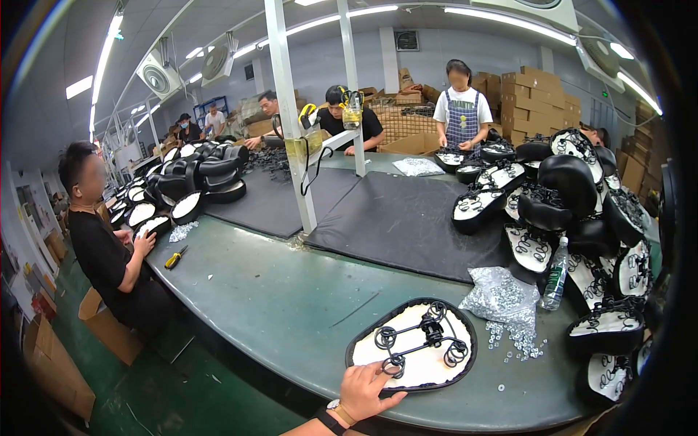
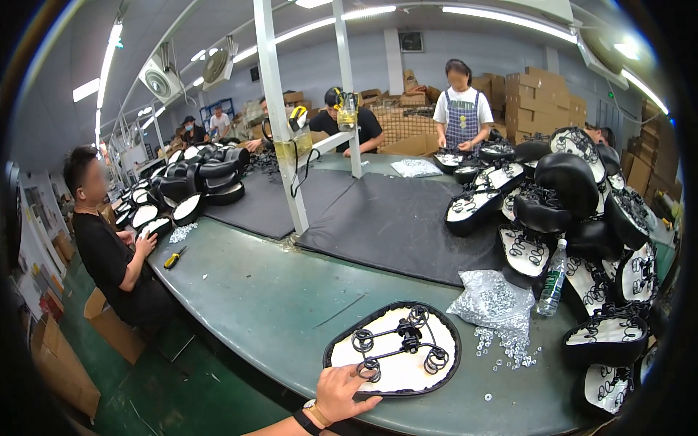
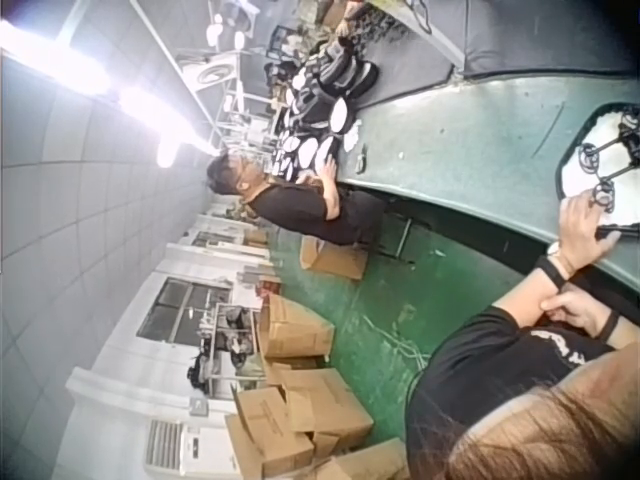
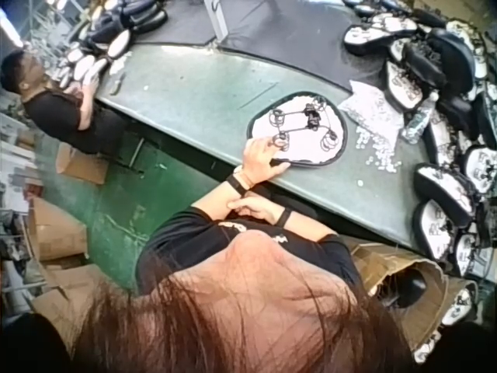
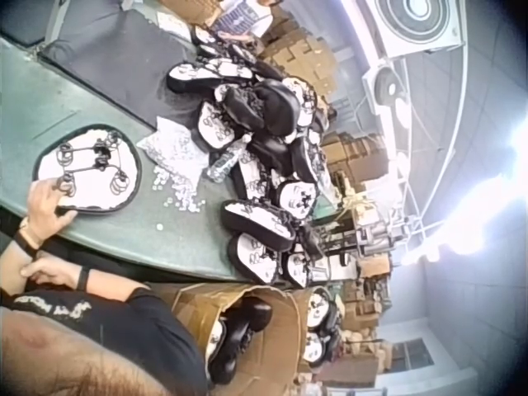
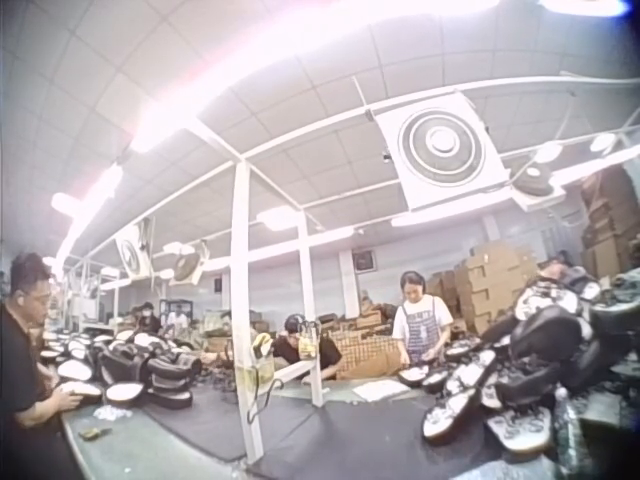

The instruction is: The person assembles bicycle seats by placing metal washers onto the spring mounts, fitting a metal frame over them, and adding more washers before placing the finished seat into a box.

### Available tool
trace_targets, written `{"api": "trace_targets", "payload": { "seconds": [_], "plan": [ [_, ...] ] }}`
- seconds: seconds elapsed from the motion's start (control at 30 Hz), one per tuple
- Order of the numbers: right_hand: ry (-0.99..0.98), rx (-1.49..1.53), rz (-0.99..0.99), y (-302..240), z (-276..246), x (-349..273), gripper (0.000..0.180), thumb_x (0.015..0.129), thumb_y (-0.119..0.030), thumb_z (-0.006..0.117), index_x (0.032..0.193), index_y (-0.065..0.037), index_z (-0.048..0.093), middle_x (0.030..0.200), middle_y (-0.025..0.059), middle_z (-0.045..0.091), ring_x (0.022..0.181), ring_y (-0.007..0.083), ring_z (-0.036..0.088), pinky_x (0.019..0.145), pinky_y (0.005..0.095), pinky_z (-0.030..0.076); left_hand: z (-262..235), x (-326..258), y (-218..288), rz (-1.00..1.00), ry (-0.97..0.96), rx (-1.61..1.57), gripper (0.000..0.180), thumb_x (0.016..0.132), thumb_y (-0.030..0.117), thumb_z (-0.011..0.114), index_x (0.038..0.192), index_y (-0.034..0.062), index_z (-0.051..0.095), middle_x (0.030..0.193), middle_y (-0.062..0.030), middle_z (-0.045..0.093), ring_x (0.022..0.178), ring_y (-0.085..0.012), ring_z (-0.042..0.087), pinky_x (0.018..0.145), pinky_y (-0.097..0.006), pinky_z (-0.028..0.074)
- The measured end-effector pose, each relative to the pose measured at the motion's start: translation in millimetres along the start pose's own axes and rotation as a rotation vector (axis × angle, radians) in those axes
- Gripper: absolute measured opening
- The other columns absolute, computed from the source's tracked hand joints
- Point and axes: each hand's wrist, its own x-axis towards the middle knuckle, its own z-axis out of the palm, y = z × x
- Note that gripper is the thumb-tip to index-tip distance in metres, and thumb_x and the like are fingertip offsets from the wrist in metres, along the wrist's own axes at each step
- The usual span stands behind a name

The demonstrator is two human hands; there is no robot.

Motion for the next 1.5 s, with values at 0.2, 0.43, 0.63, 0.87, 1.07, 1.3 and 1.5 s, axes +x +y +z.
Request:
{"api": "trace_targets", "payload": {
  "seconds": [0.2,0.43,0.63,0.87,1.07,1.3,1.5],
  "plan": [
    [0.020,0.033,-0.019,-4.1,5.0,-5.2,0.027,0.092,-0.009,0.076,0.118,-0.008,0.069,0.095,0.0019,0.073,0.082,0.0134,0.071,0.072,0.0250,0.056,1.6,-1.6,-0.4,0.005,0.007,-0.001,0.052,0.081,0.055,0.079,0.112,0.0142,0.076,0.106,-0.0063,0.066,0.093,-0.0221,0.064,0.083,-0.036,0.047],
    [-0.025,0.020,-0.009,-0.9,-1.2,-1.0,0.016,0.091,-0.010,0.079,0.104,-0.012,0.070,0.082,-0.0021,0.066,0.066,0.0089,0.060,0.058,0.0221,0.046,-0.1,0.2,2.3,-0.006,0.010,0.002,0.051,0.080,0.054,0.080,0.111,0.0141,0.076,0.107,-0.0067,0.066,0.093,-0.0220,0.065,0.083,-0.036,0.047],
    [-0.005,0.024,0.010,0.2,2.2,-0.1,0.014,0.090,-0.011,0.079,0.095,-0.014,0.066,0.071,-0.0056,0.057,0.057,0.0069,0.047,0.052,0.0225,0.035,-0.4,0.1,1.8,-0.012,0.007,-0.004,0.051,0.081,0.054,0.080,0.111,0.0137,0.076,0.108,-0.0072,0.066,0.093,-0.0225,0.065,0.083,-0.037,0.047],
    [-0.028,0.022,-0.012,1.3,-0.6,0.2,0.014,0.089,-0.011,0.081,0.095,-0.014,0.068,0.072,-0.0054,0.059,0.057,0.0065,0.049,0.051,0.0218,0.035,-0.5,-0.7,1.6,-0.016,-0.009,-0.005,0.051,0.081,0.055,0.079,0.112,0.0138,0.076,0.109,-0.0076,0.066,0.094,-0.0226,0.065,0.084,-0.037,0.047],
    [-0.013,0.022,-0.003,3.2,-3.7,3.9,0.013,0.088,-0.007,0.080,0.093,-0.012,0.070,0.072,-0.0046,0.061,0.057,0.0068,0.050,0.052,0.0218,0.036,-1.1,-0.7,-0.3,-0.016,-0.008,-0.006,0.052,0.081,0.055,0.080,0.113,0.0143,0.076,0.109,-0.0076,0.067,0.095,-0.0223,0.065,0.085,-0.036,0.046],
    [0.050,0.007,0.009,-7.5,7.7,-4.9,0.014,0.088,-0.003,0.073,0.101,-0.006,0.071,0.081,0.0017,0.070,0.064,0.0090,0.060,0.056,0.0201,0.045,-0.4,0.1,2.4,0.009,0.005,-0.008,0.052,0.081,0.055,0.080,0.113,0.0144,0.076,0.108,-0.0067,0.066,0.092,-0.0217,0.064,0.084,-0.036,0.046],
    [0.128,-0.021,-0.019,3.8,-3.2,5.3,0.016,0.089,0.000,0.069,0.103,-0.005,0.070,0.081,0.0054,0.071,0.065,0.0114,0.063,0.055,0.0222,0.047,-0.3,-1.1,2.8,0.009,0.009,0.001,0.051,0.082,0.055,0.079,0.113,0.0142,0.076,0.107,-0.0065,0.066,0.093,-0.0217,0.064,0.084,-0.036,0.046]
  ]
}}
